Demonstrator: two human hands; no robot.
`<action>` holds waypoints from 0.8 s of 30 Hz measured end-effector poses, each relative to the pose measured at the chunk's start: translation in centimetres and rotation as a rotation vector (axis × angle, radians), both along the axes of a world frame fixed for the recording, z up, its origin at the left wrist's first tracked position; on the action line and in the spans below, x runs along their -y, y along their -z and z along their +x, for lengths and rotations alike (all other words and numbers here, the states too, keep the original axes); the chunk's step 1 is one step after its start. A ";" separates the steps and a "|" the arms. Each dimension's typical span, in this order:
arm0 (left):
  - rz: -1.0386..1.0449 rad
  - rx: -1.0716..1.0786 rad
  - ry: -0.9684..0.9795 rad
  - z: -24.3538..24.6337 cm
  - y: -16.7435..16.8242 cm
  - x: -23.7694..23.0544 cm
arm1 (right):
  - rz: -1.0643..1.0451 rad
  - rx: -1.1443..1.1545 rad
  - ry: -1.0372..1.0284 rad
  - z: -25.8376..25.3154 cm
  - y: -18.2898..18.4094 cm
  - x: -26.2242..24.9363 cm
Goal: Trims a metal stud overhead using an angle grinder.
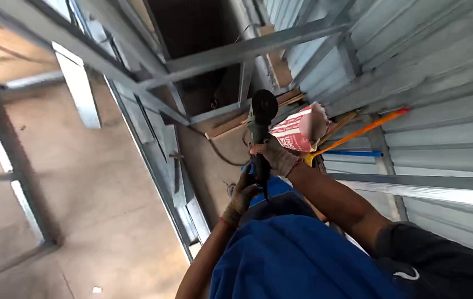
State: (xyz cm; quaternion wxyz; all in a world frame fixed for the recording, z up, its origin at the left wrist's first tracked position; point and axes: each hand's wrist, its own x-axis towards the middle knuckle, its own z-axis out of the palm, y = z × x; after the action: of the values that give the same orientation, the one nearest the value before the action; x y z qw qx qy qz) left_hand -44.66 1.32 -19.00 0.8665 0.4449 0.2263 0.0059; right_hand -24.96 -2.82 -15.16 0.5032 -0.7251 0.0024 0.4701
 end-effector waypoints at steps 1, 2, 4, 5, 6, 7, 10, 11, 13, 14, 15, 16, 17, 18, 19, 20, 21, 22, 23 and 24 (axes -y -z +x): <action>-0.051 -0.049 -0.030 -0.9 0.6 0.7 | -0.021 0.016 -0.005 -1.0 1.0 -0.3; -0.058 -0.127 -0.056 -1.6 1.0 1.4 | -0.061 0.031 -0.026 -2.4 1.7 -0.6; 0.006 -0.304 -0.123 -2.6 1.6 2.9 | -0.156 0.044 -0.118 -5.6 2.1 -0.7; 0.008 -0.366 -0.163 -3.0 2.1 3.4 | -0.194 0.045 -0.172 -6.9 2.7 -1.0; -0.011 -0.416 -0.209 -3.3 2.9 3.7 | -0.221 0.039 -0.226 -7.8 3.7 -1.4; -0.025 -0.457 -0.250 -3.7 3.8 4.1 | -0.256 0.042 -0.284 -8.6 4.6 -1.9; -0.029 -0.529 -0.348 -5.2 7.2 5.1 | -0.334 0.054 -0.438 -10.6 8.2 -3.0; -0.023 -0.547 -0.381 -5.4 8.5 5.3 | -0.351 0.059 -0.479 -11.0 9.7 -3.3; 0.024 -0.600 -0.418 -5.3 11.6 5.3 | -0.413 0.078 -0.594 -11.5 12.4 -4.2; 0.047 -0.626 -0.425 -5.2 13.5 5.1 | -0.454 0.099 -0.653 -11.7 14.0 -4.8; 0.064 -0.643 -0.426 -5.4 15.6 5.0 | -0.497 0.114 -0.694 -12.0 16.0 -5.3; 0.086 -0.657 -0.416 -5.4 18.0 4.5 | -0.531 0.124 -0.714 -12.3 18.4 -6.0; 0.123 -0.684 -0.388 -5.6 20.5 3.8 | -0.553 0.136 -0.720 -12.5 21.3 -6.7; 0.172 -0.727 -0.355 -6.1 23.0 3.7 | -0.573 0.139 -0.716 -12.9 24.6 -7.3; 0.209 -0.780 -0.336 -6.7 25.5 4.2 | -0.589 0.137 -0.700 -13.6 28.3 -7.5; 0.226 -0.859 -0.334 -7.4 27.7 5.3 | -0.607 0.133 -0.682 -14.3 32.0 -7.7; 0.220 -0.954 -0.359 -8.2 29.5 6.6 | -0.626 0.137 -0.664 -15.1 35.9 -7.9; 0.195 -1.054 -0.392 -8.9 31.3 7.2 | -0.639 0.144 -0.651 -15.8 39.7 -8.6; 0.127 -1.163 -0.407 -9.7 32.9 6.9 | -0.643 0.156 -0.643 -16.4 43.6 -9.8; 0.059 -1.261 -0.397 -11.1 34.2 6.5 | -0.652 0.171 -0.645 -17.1 47.2 -10.4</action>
State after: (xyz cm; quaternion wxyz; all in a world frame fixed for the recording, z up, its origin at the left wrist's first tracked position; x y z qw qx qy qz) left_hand -55.71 -5.20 -53.21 0.5379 0.3366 0.7677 -0.0896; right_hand -42.04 7.57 -62.34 0.0754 -0.8453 -0.1169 0.5159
